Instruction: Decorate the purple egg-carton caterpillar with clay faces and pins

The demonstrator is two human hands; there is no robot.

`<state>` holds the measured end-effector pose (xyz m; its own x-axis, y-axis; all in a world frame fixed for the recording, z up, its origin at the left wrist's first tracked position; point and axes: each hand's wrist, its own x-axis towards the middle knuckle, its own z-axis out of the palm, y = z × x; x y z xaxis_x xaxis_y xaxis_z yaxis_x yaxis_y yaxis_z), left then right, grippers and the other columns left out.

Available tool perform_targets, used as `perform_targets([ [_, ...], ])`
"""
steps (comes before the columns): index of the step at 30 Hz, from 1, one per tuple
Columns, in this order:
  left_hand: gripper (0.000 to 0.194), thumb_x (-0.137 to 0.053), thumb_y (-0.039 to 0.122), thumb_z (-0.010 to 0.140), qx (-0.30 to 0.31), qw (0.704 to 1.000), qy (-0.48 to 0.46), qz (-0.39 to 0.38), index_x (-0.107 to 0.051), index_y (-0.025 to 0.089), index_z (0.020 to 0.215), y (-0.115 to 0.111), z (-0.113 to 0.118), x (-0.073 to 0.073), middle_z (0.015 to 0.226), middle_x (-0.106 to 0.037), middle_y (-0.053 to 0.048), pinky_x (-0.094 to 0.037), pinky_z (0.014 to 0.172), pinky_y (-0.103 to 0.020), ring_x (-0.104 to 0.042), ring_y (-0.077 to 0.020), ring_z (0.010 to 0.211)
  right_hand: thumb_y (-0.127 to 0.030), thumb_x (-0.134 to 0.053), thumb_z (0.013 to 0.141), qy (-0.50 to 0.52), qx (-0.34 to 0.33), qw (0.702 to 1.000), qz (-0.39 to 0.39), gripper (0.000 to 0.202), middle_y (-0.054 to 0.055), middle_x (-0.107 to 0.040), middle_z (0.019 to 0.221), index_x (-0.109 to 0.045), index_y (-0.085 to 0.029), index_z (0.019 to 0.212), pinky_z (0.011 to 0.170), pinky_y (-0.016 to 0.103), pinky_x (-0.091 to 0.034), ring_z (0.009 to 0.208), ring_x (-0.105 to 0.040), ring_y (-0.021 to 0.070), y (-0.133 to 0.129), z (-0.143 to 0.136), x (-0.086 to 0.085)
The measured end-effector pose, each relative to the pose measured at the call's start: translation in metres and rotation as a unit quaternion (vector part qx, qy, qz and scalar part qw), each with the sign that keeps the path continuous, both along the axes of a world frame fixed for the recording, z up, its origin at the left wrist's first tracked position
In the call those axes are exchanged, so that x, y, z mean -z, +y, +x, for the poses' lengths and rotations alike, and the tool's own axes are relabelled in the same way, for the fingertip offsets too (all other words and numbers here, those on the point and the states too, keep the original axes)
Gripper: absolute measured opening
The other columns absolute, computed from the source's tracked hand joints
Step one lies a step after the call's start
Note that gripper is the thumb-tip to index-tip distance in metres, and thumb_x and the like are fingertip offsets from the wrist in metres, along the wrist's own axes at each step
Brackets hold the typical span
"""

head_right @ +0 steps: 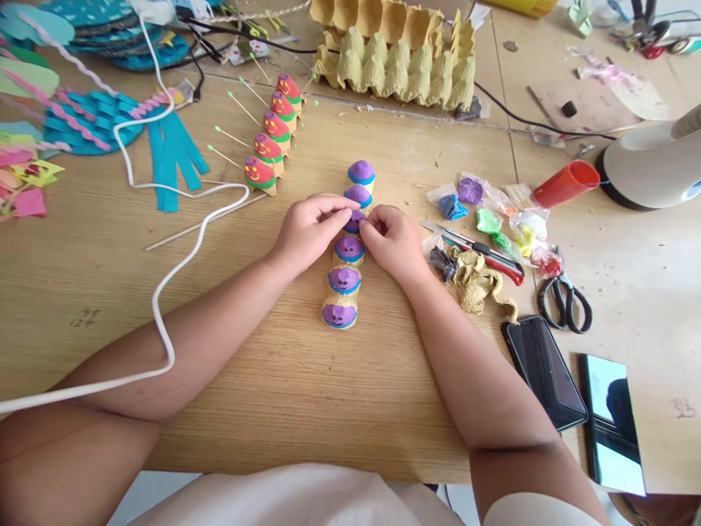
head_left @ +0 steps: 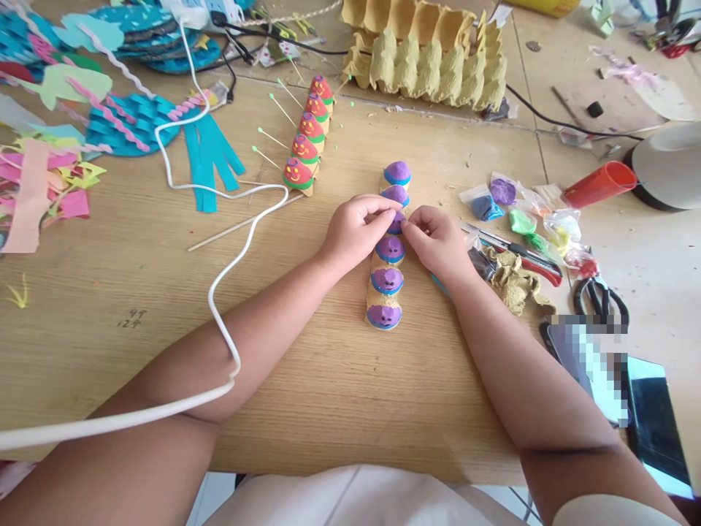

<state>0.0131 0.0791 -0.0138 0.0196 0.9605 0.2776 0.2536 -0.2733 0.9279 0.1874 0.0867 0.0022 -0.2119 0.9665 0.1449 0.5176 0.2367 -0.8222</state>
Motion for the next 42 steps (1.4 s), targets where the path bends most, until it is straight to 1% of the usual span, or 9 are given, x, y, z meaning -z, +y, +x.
perform_targets([
  [12,0.018,-0.065,0.015,0.093,-0.008,1.000,0.007,0.010,-0.081,0.021,0.098,0.000,0.001,-0.001,0.112,-0.081,-0.004,-0.058,0.100,-0.031,-0.074,-0.0189,0.109,-0.024,-0.065,0.085,0.009,0.005,1.000,-0.006,0.030,-0.003,-0.045,0.061,-0.045,-0.023,0.063,0.060,0.031,-0.030,0.062,-0.041,0.0142,-0.001,-0.002,0.001],
  [16,0.018,-0.063,0.020,0.096,-0.016,0.999,-0.036,-0.013,-0.079,0.020,0.103,0.001,0.001,0.001,0.114,-0.081,-0.005,-0.058,0.098,-0.031,-0.074,-0.0183,0.106,-0.035,-0.067,0.089,0.079,0.027,0.996,-0.025,0.031,-0.003,-0.042,0.062,-0.049,-0.023,0.067,0.058,0.029,-0.030,0.060,-0.038,0.0133,0.000,0.002,0.002],
  [21,0.018,-0.060,0.019,0.097,-0.041,0.996,-0.079,-0.022,-0.076,0.020,0.104,0.006,0.001,0.004,0.110,-0.081,-0.004,-0.058,0.097,-0.029,-0.074,-0.0162,0.102,-0.045,-0.064,0.094,0.191,0.058,0.978,-0.065,0.027,-0.003,-0.048,0.065,-0.061,-0.023,0.080,0.057,0.028,-0.031,0.059,-0.040,0.0123,0.002,0.005,0.001],
  [24,0.017,-0.060,0.021,0.097,-0.053,0.996,-0.078,-0.009,-0.075,0.021,0.104,0.007,0.000,0.006,0.110,-0.081,-0.004,-0.057,0.097,-0.029,-0.074,-0.0164,0.104,-0.047,-0.073,0.089,0.223,0.057,0.971,-0.067,0.026,-0.004,-0.049,0.066,-0.064,-0.023,0.084,0.057,0.028,-0.032,0.059,-0.040,0.0115,0.003,0.006,-0.001],
  [28,0.018,-0.058,0.025,0.099,-0.066,0.996,-0.048,0.024,-0.074,0.022,0.106,0.004,0.000,0.006,0.111,-0.080,-0.005,-0.056,0.096,-0.028,-0.073,-0.0163,0.103,-0.051,-0.080,0.083,0.237,0.055,0.967,-0.071,0.033,-0.006,-0.047,0.065,-0.061,-0.024,0.084,0.056,0.027,-0.031,0.058,-0.038,0.0107,0.003,0.006,-0.003],
  [33,0.018,-0.059,0.029,0.099,-0.088,0.992,0.004,0.092,-0.075,0.023,0.107,-0.005,0.001,-0.003,0.110,-0.077,-0.005,-0.054,0.087,-0.028,-0.070,-0.0173,0.101,-0.069,-0.067,0.087,0.231,0.057,0.969,-0.070,0.048,-0.004,-0.047,0.064,-0.053,-0.025,0.075,0.053,0.028,-0.030,0.054,-0.037,0.0112,-0.003,0.004,-0.014],
  [36,0.017,-0.060,0.027,0.099,-0.101,0.988,0.016,0.113,-0.074,0.024,0.107,-0.008,0.005,-0.011,0.110,-0.076,-0.005,-0.053,0.086,-0.027,-0.068,-0.0176,0.102,-0.076,-0.055,0.091,0.224,0.049,0.972,-0.058,0.059,-0.004,-0.041,0.058,-0.045,-0.025,0.064,0.051,0.029,-0.028,0.052,-0.035,0.0119,-0.008,0.001,-0.026],
  [39,0.017,-0.061,0.026,0.099,-0.104,0.987,0.011,0.121,-0.074,0.024,0.108,-0.013,0.006,-0.020,0.111,-0.075,-0.005,-0.053,0.086,-0.027,-0.067,-0.0175,0.104,-0.073,-0.054,0.093,0.246,0.027,0.968,-0.047,0.061,-0.004,-0.037,0.057,-0.040,-0.024,0.060,0.051,0.029,-0.027,0.052,-0.033,0.0116,-0.015,-0.004,-0.038],
  [42,0.019,-0.060,0.021,0.097,-0.085,0.988,0.008,0.126,-0.074,0.025,0.109,-0.026,0.003,-0.031,0.110,-0.075,-0.005,-0.052,0.083,-0.027,-0.066,-0.0172,0.102,-0.063,-0.064,0.090,0.269,-0.009,0.959,-0.091,0.049,-0.003,-0.045,0.062,-0.050,-0.023,0.066,0.053,0.028,-0.030,0.055,-0.038,0.0110,-0.029,-0.005,-0.048],
])
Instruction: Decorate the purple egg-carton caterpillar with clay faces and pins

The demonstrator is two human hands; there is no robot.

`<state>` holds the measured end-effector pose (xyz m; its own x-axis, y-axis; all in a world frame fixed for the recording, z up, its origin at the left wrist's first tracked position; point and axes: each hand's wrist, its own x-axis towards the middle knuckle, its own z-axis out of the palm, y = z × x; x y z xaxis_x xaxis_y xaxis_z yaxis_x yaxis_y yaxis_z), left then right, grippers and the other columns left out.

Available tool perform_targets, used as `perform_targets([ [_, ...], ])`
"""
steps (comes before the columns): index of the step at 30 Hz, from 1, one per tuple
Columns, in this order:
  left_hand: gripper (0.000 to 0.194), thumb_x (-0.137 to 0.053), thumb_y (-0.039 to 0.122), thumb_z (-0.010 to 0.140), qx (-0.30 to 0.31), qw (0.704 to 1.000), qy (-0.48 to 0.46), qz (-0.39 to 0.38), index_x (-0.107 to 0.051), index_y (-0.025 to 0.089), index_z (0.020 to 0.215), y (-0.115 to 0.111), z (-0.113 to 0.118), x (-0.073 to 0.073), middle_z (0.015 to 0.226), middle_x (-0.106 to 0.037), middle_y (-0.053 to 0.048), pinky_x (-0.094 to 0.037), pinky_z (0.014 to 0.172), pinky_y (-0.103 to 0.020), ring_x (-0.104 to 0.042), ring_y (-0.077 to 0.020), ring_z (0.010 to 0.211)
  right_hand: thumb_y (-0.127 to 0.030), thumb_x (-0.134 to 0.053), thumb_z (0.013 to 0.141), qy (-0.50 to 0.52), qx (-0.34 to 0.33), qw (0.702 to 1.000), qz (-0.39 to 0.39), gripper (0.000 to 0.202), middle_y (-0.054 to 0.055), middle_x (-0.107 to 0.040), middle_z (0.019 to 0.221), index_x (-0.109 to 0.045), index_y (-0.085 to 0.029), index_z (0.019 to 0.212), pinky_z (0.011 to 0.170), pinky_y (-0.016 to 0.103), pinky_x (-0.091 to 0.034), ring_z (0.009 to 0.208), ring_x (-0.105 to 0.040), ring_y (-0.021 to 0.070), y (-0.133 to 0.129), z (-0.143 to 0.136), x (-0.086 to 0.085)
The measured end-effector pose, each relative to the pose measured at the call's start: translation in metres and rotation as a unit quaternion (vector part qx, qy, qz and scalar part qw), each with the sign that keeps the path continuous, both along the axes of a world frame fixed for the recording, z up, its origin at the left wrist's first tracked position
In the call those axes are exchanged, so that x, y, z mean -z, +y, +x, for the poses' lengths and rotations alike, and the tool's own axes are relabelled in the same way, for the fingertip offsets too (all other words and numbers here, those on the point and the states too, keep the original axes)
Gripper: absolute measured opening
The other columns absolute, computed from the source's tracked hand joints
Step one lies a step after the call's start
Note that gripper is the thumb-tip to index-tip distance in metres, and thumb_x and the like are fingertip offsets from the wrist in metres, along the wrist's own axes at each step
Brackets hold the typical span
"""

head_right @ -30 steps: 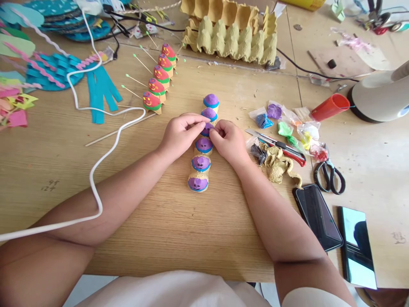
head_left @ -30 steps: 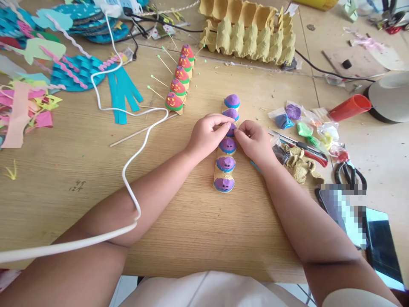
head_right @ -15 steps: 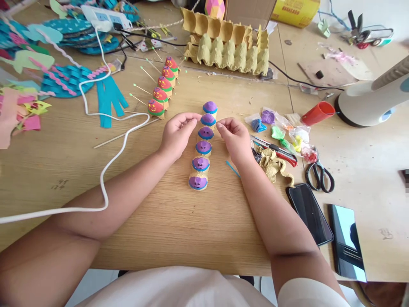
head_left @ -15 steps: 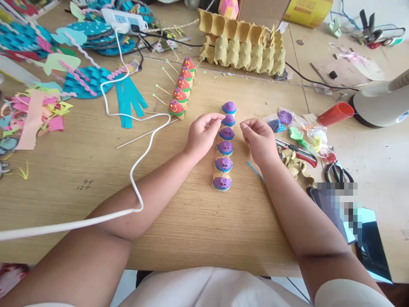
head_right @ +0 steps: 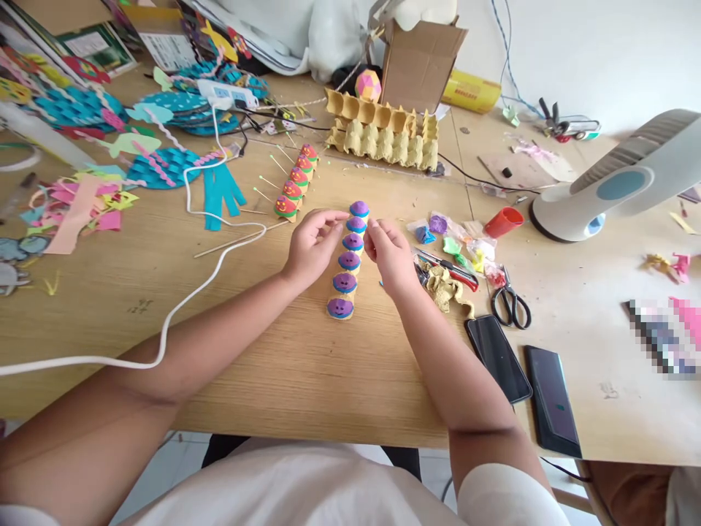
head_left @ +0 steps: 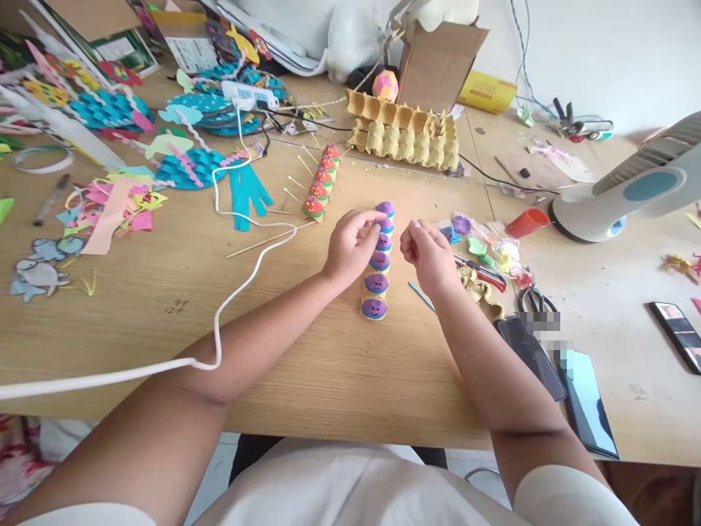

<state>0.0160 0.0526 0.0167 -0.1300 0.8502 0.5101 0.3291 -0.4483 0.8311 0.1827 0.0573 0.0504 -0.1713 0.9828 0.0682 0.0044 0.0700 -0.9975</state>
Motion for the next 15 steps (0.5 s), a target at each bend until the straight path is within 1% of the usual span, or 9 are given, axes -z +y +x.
perform_targets([
  [2,0.021,-0.060,0.020,0.096,0.020,1.000,0.008,-0.004,-0.074,0.026,0.110,-0.015,-0.006,-0.006,0.112,-0.074,-0.005,-0.052,0.081,-0.027,-0.066,-0.0171,0.103,-0.056,-0.074,0.084,0.008,-0.034,0.999,-0.036,0.036,-0.003,-0.053,0.068,-0.060,-0.023,0.077,0.055,0.026,-0.031,0.059,-0.043,0.0106,-0.014,0.003,-0.003],
  [4,0.021,-0.062,0.020,0.095,0.020,0.999,0.006,-0.025,-0.074,0.025,0.111,-0.032,-0.012,-0.011,0.113,-0.074,-0.005,-0.053,0.080,-0.027,-0.066,-0.0176,0.104,-0.051,-0.080,0.079,0.015,-0.039,0.997,-0.069,0.032,-0.004,-0.054,0.067,-0.066,-0.022,0.084,0.055,0.026,-0.030,0.059,-0.041,0.0102,-0.031,0.010,-0.003],
  [6,0.021,-0.062,0.020,0.094,0.021,0.999,0.002,-0.045,-0.074,0.024,0.110,-0.050,-0.019,-0.014,0.112,-0.073,-0.006,-0.053,0.079,-0.027,-0.066,-0.0179,0.103,-0.049,-0.084,0.074,0.026,-0.023,0.994,-0.102,0.033,-0.003,-0.055,0.068,-0.066,-0.021,0.080,0.055,0.026,-0.031,0.059,-0.041,0.0098,-0.050,0.017,0.000],
  [9,0.019,-0.062,0.020,0.094,0.044,0.997,0.009,-0.063,-0.075,0.024,0.109,-0.073,-0.024,-0.016,0.114,-0.074,-0.006,-0.052,0.077,-0.027,-0.067,-0.0179,0.104,-0.048,-0.087,0.070,0.040,-0.003,0.989,-0.143,0.035,-0.002,-0.057,0.066,-0.067,-0.020,0.074,0.055,0.026,-0.030,0.059,-0.043,0.0102,-0.076,0.025,0.008],
  [13,0.020,-0.062,0.018,0.095,0.071,0.995,0.036,-0.056,-0.075,0.023,0.111,-0.095,-0.022,-0.014,0.118,-0.075,-0.007,-0.052,0.079,-0.029,-0.067,-0.0194,0.113,-0.053,-0.085,0.074,0.059,-0.001,0.986,-0.154,0.041,-0.002,-0.056,0.061,-0.063,-0.019,0.065,0.052,0.026,-0.026,0.054,-0.038,0.0086,-0.099,0.024,0.018],
  [15,0.019,-0.062,0.018,0.097,0.076,0.995,0.041,-0.044,-0.075,0.023,0.110,-0.102,-0.018,-0.012,0.118,-0.075,-0.006,-0.052,0.078,-0.029,-0.068,-0.0194,0.113,-0.054,-0.082,0.078,0.051,-0.008,0.989,-0.139,0.045,-0.003,-0.052,0.057,-0.060,-0.019,0.060,0.051,0.027,-0.025,0.052,-0.035,0.0079,-0.105,0.020,0.024],
])
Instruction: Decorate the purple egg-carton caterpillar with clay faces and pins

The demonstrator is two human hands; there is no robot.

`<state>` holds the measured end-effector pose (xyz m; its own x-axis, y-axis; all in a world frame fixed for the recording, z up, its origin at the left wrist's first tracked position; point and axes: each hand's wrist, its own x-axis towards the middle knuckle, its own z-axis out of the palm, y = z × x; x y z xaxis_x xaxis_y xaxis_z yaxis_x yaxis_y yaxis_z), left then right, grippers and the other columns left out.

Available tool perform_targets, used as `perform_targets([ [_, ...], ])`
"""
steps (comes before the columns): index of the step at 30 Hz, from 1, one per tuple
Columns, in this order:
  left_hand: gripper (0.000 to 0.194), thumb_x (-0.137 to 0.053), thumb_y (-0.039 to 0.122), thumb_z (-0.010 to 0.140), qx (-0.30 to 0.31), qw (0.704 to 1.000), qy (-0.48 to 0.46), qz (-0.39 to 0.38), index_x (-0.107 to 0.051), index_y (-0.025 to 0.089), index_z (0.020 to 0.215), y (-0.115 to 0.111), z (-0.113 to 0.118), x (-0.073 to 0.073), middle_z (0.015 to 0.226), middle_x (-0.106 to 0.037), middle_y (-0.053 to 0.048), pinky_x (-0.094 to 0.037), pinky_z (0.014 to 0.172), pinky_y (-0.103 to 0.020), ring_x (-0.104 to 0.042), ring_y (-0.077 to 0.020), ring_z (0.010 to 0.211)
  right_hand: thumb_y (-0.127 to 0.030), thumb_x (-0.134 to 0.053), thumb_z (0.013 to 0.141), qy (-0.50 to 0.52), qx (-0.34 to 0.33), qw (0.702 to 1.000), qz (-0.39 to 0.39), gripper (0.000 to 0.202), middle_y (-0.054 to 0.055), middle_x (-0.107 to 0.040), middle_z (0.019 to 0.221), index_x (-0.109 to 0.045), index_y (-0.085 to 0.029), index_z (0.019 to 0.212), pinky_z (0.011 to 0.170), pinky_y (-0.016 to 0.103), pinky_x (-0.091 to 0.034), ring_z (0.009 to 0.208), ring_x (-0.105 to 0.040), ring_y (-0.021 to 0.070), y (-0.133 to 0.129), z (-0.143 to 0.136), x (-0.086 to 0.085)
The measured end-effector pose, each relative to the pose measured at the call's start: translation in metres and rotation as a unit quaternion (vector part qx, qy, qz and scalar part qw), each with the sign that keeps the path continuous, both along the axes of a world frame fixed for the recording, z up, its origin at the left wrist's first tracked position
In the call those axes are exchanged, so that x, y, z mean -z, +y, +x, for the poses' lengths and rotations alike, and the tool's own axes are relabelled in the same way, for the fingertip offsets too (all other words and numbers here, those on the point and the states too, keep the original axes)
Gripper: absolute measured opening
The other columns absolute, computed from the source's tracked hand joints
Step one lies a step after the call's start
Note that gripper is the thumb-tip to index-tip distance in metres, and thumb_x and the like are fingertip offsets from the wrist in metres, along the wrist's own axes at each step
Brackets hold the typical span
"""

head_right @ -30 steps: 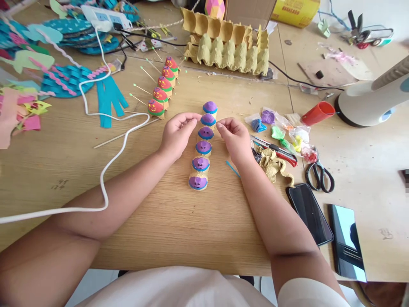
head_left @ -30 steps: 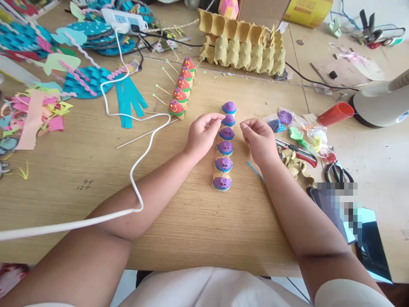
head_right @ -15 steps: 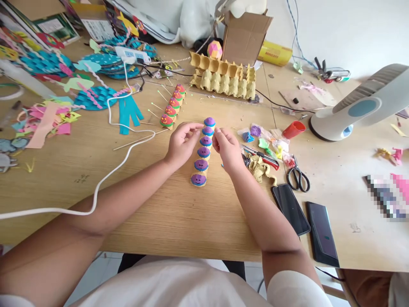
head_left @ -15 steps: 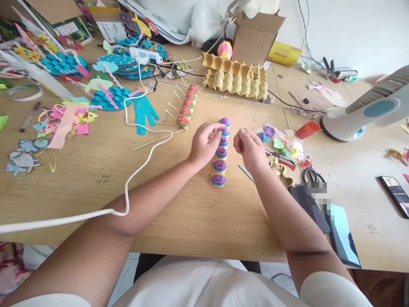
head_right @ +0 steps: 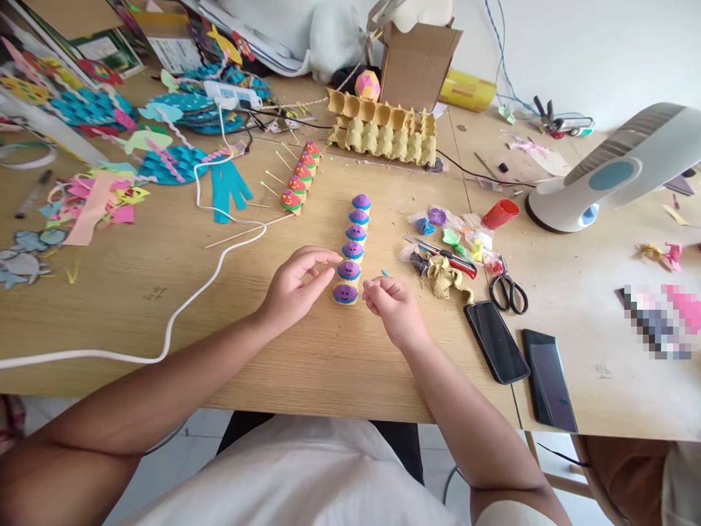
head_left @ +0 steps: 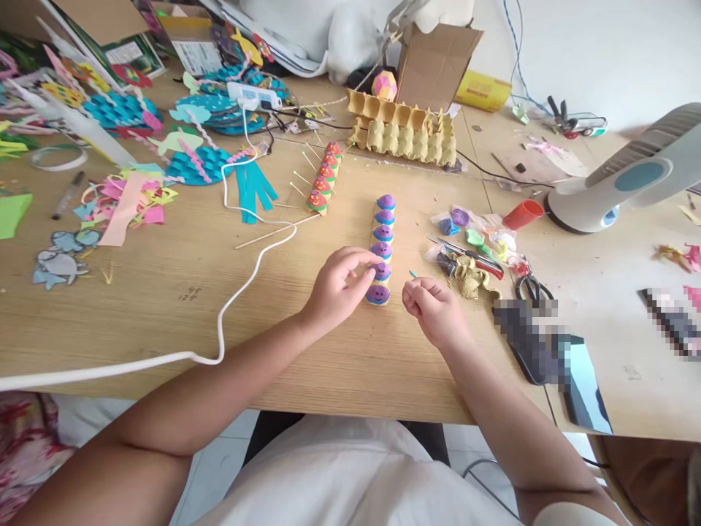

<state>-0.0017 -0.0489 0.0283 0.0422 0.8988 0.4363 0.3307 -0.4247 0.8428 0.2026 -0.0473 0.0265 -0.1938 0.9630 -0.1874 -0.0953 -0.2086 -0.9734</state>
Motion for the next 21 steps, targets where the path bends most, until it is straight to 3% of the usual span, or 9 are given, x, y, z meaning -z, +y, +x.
perform_targets([
  [4,0.017,-0.062,0.018,0.099,0.009,0.998,0.018,0.057,-0.074,0.023,0.112,-0.008,0.007,0.008,0.117,-0.075,-0.007,-0.054,0.083,-0.032,-0.068,-0.0196,0.112,-0.058,-0.077,0.085,-0.036,-0.027,0.998,0.037,0.054,-0.003,-0.047,0.051,-0.058,-0.018,0.053,0.052,0.028,-0.023,0.051,-0.034,0.0081,-0.004,-0.007,0.011],
  [7,0.020,-0.062,0.015,0.099,0.016,0.991,0.057,0.124,-0.072,0.022,0.114,-0.011,0.007,0.012,0.113,-0.074,-0.006,-0.053,0.098,-0.038,-0.067,-0.0199,0.112,-0.056,-0.081,0.083,0.002,-0.048,0.998,0.045,0.041,-0.002,-0.058,0.063,-0.072,-0.018,0.072,0.055,0.026,-0.030,0.057,-0.041,0.0090,-0.006,-0.008,0.014],
  [10,0.022,-0.062,0.012,0.098,0.015,0.982,0.108,0.154,-0.073,0.022,0.114,-0.013,0.004,0.013,0.109,-0.074,-0.006,-0.051,0.098,-0.040,-0.067,-0.0205,0.107,-0.047,-0.088,0.079,0.054,-0.056,0.996,0.031,0.030,-0.002,-0.064,0.072,-0.077,-0.020,0.084,0.058,0.025,-0.034,0.062,-0.047,0.0089,-0.008,-0.006,0.011],
  [16,0.021,-0.063,0.013,0.097,0.041,0.972,0.142,0.181,-0.072,0.023,0.112,-0.019,0.005,0.010,0.109,-0.075,-0.006,-0.050,0.097,-0.041,-0.066,-0.0207,0.104,-0.059,-0.086,0.076,0.059,-0.040,0.997,-0.008,0.044,0.000,-0.063,0.061,-0.074,-0.018,0.068,0.050,0.023,-0.032,0.052,-0.044,0.0078,-0.011,0.001,0.016],
  [21,0.020,-0.065,0.021,0.097,0.050,0.967,0.158,0.194,-0.073,0.023,0.115,-0.023,0.005,0.010,0.112,-0.074,-0.007,-0.048,0.100,-0.043,-0.064,-0.0218,0.104,-0.065,-0.076,0.085,0.005,-0.052,0.998,0.032,0.053,0.002,-0.063,0.057,-0.073,-0.017,0.062,0.048,0.024,-0.035,0.050,-0.047,0.0088,-0.014,0.003,0.018],
])
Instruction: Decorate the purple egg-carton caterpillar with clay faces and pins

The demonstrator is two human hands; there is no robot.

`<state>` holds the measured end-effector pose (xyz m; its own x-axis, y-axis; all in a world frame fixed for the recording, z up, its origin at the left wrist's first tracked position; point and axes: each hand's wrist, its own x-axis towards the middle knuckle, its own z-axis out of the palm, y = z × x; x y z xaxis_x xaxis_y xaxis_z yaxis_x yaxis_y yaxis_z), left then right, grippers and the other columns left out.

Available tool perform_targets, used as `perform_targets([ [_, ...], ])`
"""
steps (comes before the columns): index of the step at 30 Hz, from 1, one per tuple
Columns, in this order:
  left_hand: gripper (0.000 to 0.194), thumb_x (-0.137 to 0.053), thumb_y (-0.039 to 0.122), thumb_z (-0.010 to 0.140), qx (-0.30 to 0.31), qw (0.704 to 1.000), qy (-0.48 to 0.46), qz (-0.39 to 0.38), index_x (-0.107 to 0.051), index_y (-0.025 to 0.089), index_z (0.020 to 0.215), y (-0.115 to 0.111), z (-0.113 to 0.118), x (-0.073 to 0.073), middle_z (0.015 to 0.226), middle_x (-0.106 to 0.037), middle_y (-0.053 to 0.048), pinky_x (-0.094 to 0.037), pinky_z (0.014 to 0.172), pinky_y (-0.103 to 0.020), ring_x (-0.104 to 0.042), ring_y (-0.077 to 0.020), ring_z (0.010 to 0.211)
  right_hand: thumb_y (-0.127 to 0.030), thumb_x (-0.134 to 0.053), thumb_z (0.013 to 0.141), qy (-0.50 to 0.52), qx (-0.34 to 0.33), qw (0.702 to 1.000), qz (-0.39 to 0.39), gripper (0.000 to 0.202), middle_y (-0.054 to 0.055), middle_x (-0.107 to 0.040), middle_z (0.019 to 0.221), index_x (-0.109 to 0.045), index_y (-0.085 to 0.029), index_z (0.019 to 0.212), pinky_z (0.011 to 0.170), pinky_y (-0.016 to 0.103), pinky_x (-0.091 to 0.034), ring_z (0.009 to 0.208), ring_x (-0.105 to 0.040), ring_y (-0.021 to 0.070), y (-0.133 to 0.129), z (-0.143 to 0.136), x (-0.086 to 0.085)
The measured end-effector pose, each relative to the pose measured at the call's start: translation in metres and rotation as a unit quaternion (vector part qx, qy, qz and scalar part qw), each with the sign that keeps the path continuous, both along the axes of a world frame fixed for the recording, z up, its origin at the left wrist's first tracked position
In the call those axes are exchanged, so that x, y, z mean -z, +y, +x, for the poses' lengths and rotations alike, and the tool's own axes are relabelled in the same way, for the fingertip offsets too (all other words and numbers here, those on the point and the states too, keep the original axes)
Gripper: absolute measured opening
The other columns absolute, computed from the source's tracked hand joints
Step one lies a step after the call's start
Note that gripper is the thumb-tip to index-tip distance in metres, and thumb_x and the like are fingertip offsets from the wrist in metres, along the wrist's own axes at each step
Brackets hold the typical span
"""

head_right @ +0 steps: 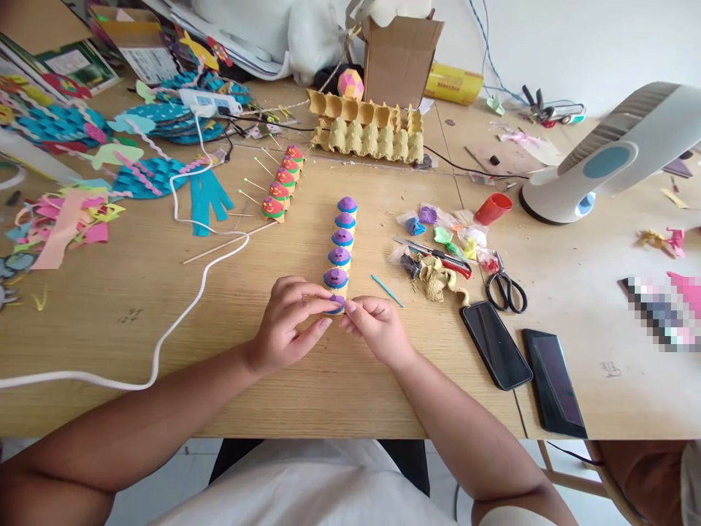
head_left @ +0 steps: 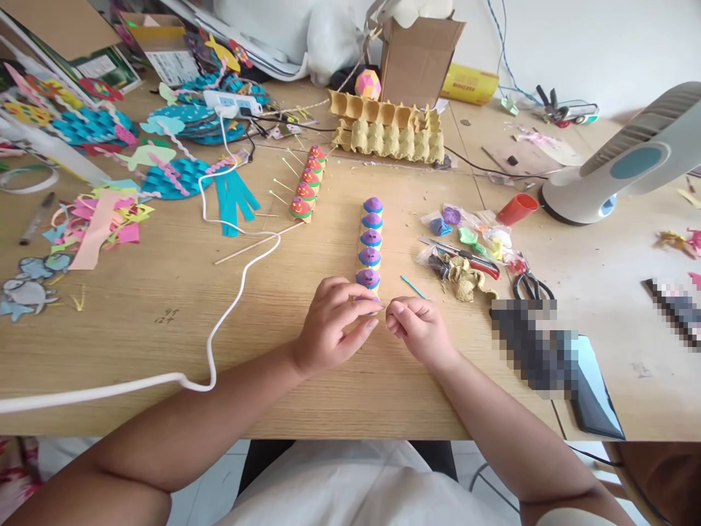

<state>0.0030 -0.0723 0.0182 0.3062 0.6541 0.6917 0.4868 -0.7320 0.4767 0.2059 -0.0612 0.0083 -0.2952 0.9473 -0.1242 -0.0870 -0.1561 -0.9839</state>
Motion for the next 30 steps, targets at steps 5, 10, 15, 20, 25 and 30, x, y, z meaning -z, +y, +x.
perform_targets([
  [5,0.017,-0.070,0.032,0.097,-0.010,1.000,0.006,0.005,-0.076,0.025,0.110,-0.001,-0.002,0.000,0.109,-0.074,-0.006,-0.049,0.100,-0.043,-0.060,-0.0230,0.105,-0.057,-0.066,0.096,-0.057,-0.035,0.991,0.115,0.050,0.002,-0.062,0.059,-0.074,-0.018,0.067,0.054,0.026,-0.041,0.054,-0.050,0.0111,-0.003,0.000,-0.012],
  [10,0.010,-0.078,0.030,0.093,-0.019,0.999,0.003,0.027,-0.076,0.026,0.101,0.000,-0.001,0.000,0.103,-0.074,-0.004,-0.050,0.097,-0.040,-0.060,-0.0208,0.102,-0.048,-0.063,0.101,-0.095,-0.063,0.968,0.223,0.044,0.003,-0.066,0.065,-0.072,-0.019,0.069,0.064,0.028,-0.046,0.064,-0.059,0.0136,-0.003,-0.003,-0.016],
  [15,0.006,-0.081,0.025,0.090,-0.017,0.999,-0.011,0.033,-0.077,0.028,0.094,0.001,-0.002,-0.001,0.097,-0.075,-0.001,-0.052,0.094,-0.038,-0.060,-0.0189,0.099,-0.048,-0.065,0.100,-0.099,-0.072,0.966,0.228,0.041,0.005,-0.069,0.069,-0.075,-0.018,0.074,0.065,0.028,-0.048,0.067,-0.062,0.0143,-0.002,-0.003,-0.016],
  [20,0.008,-0.081,0.024,0.089,-0.012,0.999,-0.020,0.021,-0.078,0.030,0.093,0.000,-0.005,0.000,0.097,-0.075,0.000,-0.051,0.093,-0.038,-0.059,-0.0189,0.100,-0.054,-0.075,0.091,-0.041,-0.072,0.988,0.133,0.039,0.005,-0.073,0.075,-0.077,-0.018,0.078,0.063,0.027,-0.048,0.068,-0.062,0.0142,-0.003,-0.003,-0.017],
  [25,0.011,-0.082,0.027,0.089,-0.021,0.999,-0.011,0.022,-0.078,0.029,0.099,0.000,-0.004,0.000,0.097,-0.076,-0.001,-0.051,0.093,-0.037,-0.059,-0.0187,0.099,-0.053,-0.082,0.084,0.003,-0.055,0.998,0.026,0.038,-0.001,-0.062,0.062,-0.075,-0.018,0.072,0.056,0.025,-0.041,0.057,-0.049,0.0099,-0.006,-0.005,-0.017],
  [30,0.008,-0.081,0.028,0.090,-0.025,0.999,-0.008,0.020,-0.078,0.031,0.096,0.000,-0.005,0.000,0.095,-0.076,0.001,-0.051,0.093,-0.037,-0.060,-0.0186,0.098,-0.053,-0.083,0.083,0.000,-0.048,0.999,0.019,0.037,0.000,-0.061,0.062,-0.076,-0.018,0.071,0.055,0.026,-0.038,0.058,-0.047,0.0106,-0.006,-0.005,-0.015],
])
